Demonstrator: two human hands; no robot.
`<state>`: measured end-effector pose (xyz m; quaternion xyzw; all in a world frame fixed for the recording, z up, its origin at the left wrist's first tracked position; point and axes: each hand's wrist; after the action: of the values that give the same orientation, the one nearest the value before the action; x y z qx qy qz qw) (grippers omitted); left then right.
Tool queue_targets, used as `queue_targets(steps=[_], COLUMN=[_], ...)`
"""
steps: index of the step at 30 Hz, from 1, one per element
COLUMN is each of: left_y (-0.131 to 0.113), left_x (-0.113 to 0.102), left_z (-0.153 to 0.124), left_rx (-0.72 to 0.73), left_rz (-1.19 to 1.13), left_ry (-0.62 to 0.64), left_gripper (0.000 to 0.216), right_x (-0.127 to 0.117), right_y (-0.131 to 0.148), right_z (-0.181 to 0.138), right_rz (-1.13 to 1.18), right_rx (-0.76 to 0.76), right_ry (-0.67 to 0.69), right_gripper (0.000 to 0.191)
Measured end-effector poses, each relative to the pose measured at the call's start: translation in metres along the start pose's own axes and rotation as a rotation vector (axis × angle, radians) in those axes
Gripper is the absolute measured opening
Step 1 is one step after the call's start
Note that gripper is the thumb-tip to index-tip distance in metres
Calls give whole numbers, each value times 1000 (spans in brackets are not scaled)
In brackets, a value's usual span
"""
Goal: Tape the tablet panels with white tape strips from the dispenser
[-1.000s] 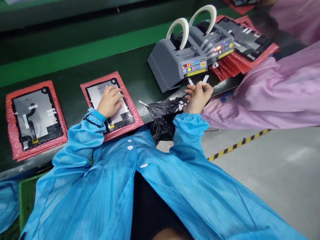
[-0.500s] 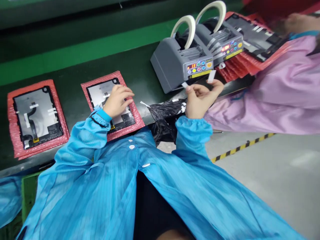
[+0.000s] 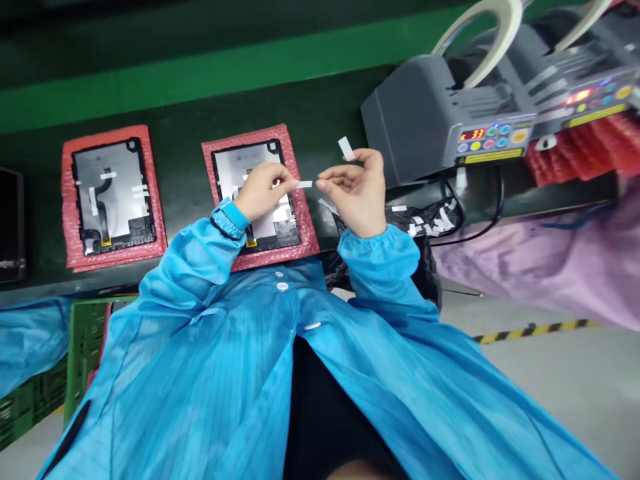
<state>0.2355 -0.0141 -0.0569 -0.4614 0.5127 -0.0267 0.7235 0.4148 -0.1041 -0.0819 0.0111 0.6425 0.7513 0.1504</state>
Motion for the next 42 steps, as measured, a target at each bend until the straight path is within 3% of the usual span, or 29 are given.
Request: queue_targets(steps=[10,17,22,36,42], left_y=[4,0,-9,-15,-7], left_x=[2,14,15,15,14], left_z=[-2,-6,-9,-10,-10], left_rx=[-110,-360,-440,-456,-474], left_rz=[-48,211,286,338,305], left_ry=[21,39,120,173,80], left_gripper=[21,17,18,22,14], right_x=[18,31,37,36,18], right_y=[-17,-37,-39,-24,-36], right_z=[9,15,15,21,26], right_rz=[-33,-157,-279,-430,-459], right_rx=[83,171,204,284,201], right_ry=[35,75,79,149,140], right_gripper=[60,54,52,51,52])
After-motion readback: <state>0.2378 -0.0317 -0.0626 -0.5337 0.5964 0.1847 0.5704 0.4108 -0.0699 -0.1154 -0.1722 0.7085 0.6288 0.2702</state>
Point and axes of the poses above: each hand's wrist, its own z-axis towards the middle knuckle, its own x-axis out of the palm, y = z × x, and after that the axes turned 7 degrees about y, right-handed
